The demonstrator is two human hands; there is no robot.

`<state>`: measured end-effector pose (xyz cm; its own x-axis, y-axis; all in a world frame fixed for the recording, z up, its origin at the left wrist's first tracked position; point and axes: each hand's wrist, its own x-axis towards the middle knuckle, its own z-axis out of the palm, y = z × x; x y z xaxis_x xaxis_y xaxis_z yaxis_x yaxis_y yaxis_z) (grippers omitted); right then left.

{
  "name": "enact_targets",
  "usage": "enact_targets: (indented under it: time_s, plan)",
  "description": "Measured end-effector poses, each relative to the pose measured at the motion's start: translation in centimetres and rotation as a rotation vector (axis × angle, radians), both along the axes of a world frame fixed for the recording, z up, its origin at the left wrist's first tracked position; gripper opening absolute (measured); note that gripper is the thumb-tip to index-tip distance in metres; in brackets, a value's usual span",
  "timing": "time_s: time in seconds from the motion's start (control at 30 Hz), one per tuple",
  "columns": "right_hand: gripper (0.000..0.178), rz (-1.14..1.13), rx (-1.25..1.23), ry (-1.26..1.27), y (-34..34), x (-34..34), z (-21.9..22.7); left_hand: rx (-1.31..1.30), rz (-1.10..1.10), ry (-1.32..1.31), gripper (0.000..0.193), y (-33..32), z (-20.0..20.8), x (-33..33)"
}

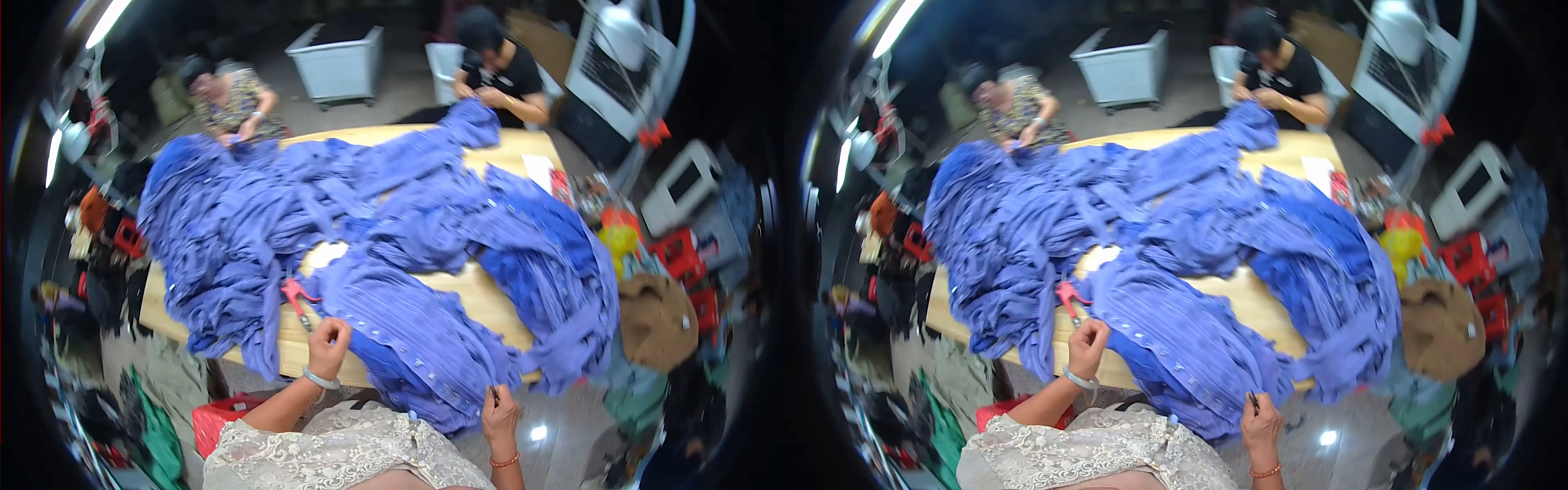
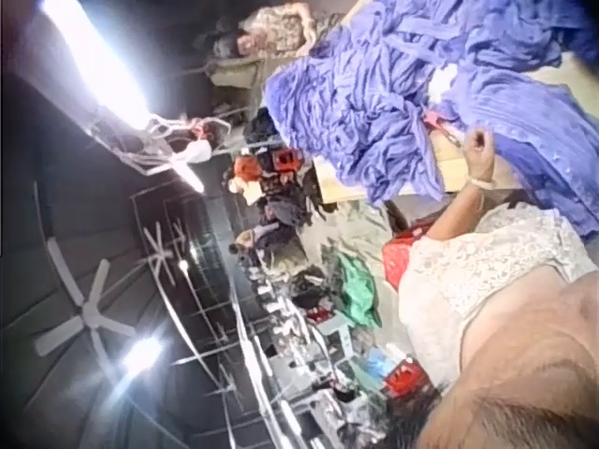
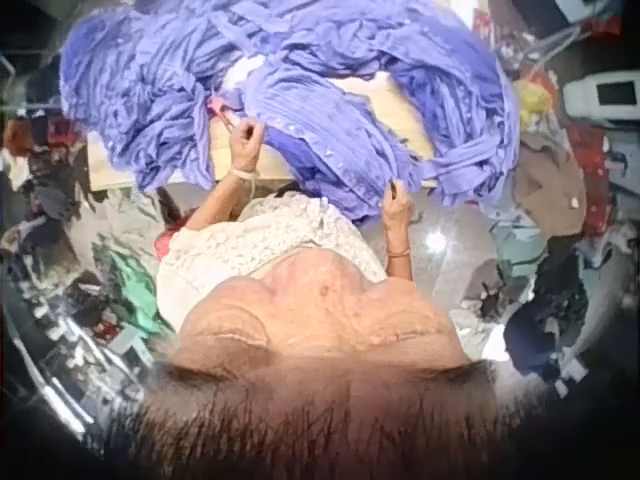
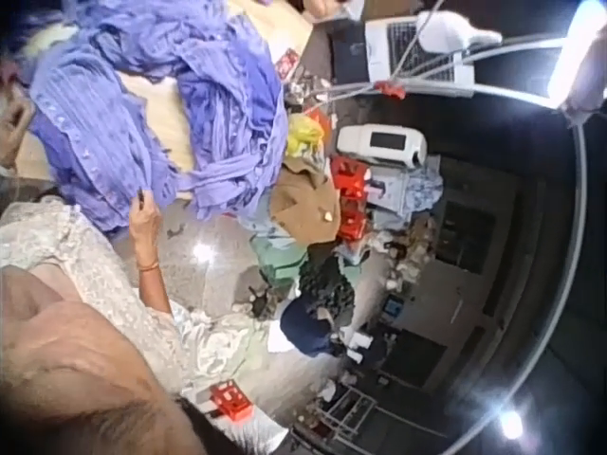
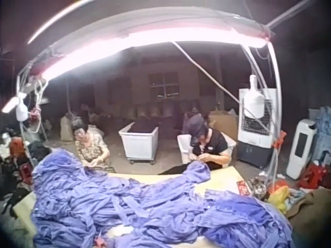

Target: Trimming loose threads and separating purple pleated garments using scissors and nippers.

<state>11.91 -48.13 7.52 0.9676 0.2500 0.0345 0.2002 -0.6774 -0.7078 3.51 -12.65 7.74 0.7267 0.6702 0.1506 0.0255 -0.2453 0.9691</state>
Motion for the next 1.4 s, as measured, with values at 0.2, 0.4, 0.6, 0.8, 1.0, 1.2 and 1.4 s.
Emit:
enact_targets:
  time_s: [0.2, 0.4, 0.6, 0.8, 1.0, 1.2, 1.4]
  plan:
    - [0.018, 0.314, 0.105, -0.146, 5.4, 3.5, -2.8, -0.499, 0.553, -0.294, 0.050, 10.0, -0.4, -5.6]
    - [0.029, 0.708, -0.115, -0.228, 9.9, 6.0, -3.8, -0.332, 1.036, -0.514, 0.082, 13.5, 3.2, -21.9]
    - [0.025, 0.937, -0.147, -0.162, 14.7, 4.1, 2.1, -0.155, 1.367, -0.542, 0.086, 10.0, 6.6, -36.7]
    - [0.027, 0.997, -0.274, -0.182, 16.7, 3.7, 1.9, -0.187, 1.542, -0.569, 0.090, 7.3, 6.6, -47.9]
    - [0.030, 1.018, -0.144, -0.190, 16.0, 4.8, -0.3, -0.239, 1.572, -0.647, 0.091, 6.3, 6.8, -49.8]
    - [0.017, 0.885, 0.032, -0.388, 13.8, 5.5, -1.1, -0.425, 1.414, -0.516, 0.079, 7.7, 3.6, -43.6]
    - [0.016, 0.684, -0.024, -0.244, 10.5, 4.8, 0.5, -0.383, 1.070, -0.126, 0.048, 10.0, -1.8, -32.4]
